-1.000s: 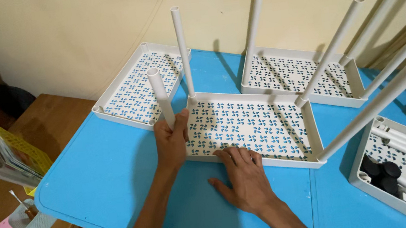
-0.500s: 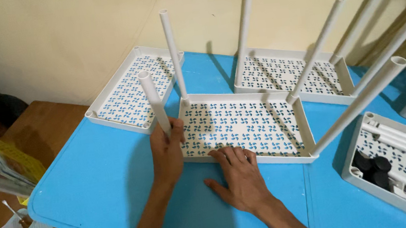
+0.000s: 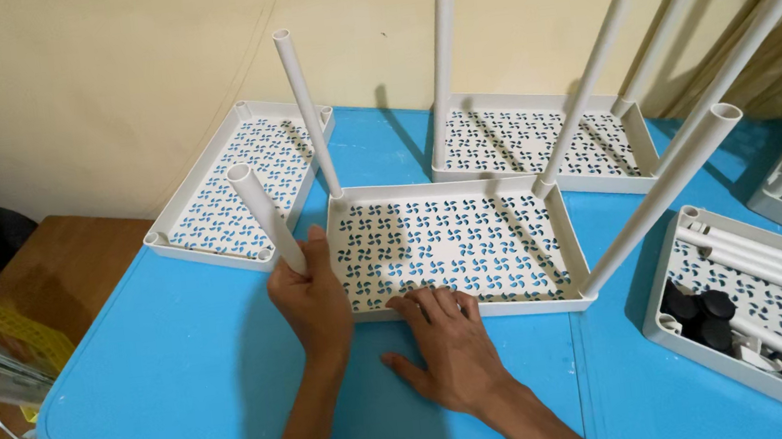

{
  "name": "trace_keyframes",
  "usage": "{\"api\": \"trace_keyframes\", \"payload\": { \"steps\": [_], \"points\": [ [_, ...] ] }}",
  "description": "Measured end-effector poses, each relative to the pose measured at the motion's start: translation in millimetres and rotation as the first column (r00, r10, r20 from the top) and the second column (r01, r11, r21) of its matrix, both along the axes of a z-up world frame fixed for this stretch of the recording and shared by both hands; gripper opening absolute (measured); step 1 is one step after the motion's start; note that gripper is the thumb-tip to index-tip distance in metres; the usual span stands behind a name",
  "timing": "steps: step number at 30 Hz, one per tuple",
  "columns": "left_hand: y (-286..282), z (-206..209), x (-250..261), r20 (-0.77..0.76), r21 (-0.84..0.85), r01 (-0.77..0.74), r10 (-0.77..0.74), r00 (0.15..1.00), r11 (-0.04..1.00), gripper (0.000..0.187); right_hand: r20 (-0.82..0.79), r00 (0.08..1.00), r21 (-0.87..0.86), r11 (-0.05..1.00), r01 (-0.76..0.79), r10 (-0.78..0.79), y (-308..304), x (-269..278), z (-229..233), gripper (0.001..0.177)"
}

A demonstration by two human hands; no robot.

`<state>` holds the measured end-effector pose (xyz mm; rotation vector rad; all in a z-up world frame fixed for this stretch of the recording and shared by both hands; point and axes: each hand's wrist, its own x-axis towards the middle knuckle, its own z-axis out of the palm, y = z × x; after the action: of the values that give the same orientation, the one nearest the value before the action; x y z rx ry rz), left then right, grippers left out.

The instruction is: The person assembles plastic shelving units by inserting white cylindrical legs into the corner holes of patterned trays. They handle multiple trays and legs, repeatedly inserting legs into each tray to form upright structures on a blue table.

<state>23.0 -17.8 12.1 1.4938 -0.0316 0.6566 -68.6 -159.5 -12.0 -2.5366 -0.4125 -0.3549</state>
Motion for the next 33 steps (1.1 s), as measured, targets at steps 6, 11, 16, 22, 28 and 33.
{"api": "trace_keyframes", "payload": {
  "steps": [6, 11, 16, 22, 28, 33],
  "points": [
    [9, -2, 12, -0.018, 0.022, 0.123, -0.122, 0.992, 0.992, 0.050, -0.039, 0.999, -0.023, 1.000, 0.019, -0.020, 2, 0, -1, 0.065],
    [25, -8, 21, -0.034, -0.005, 0.350, -0.350, 0.936, 0.937, 0.048, -0.033, 0.999, -0.019, 1.000, 0.007, -0.008, 1, 0, -2, 0.064],
    [48, -10, 34, -0.085, -0.082, 0.662, -0.667, 0.740, 0.745, 0.049, -0.005, 1.000, -0.026, 1.000, 0.007, -0.007, 1, 0, -2, 0.063],
    [60, -10, 47, -0.127, -0.132, 0.793, -0.803, 0.582, 0.595, 0.046, -0.021, 1.000, -0.039, 0.999, 0.010, -0.011, 2, 0, 1, 0.064],
    [52, -17, 33, -0.140, -0.136, 0.670, -0.684, 0.716, 0.730, 0.036, 0.015, 1.000, -0.027, 1.000, 0.013, -0.012, 1, -1, -1, 0.063],
    [41, -18, 21, 0.000, -0.036, 0.598, -0.599, 0.801, 0.801, 0.023, 0.072, 0.997, -0.010, 1.000, 0.007, -0.006, 0, 0, -3, 0.060]
  ]
}}
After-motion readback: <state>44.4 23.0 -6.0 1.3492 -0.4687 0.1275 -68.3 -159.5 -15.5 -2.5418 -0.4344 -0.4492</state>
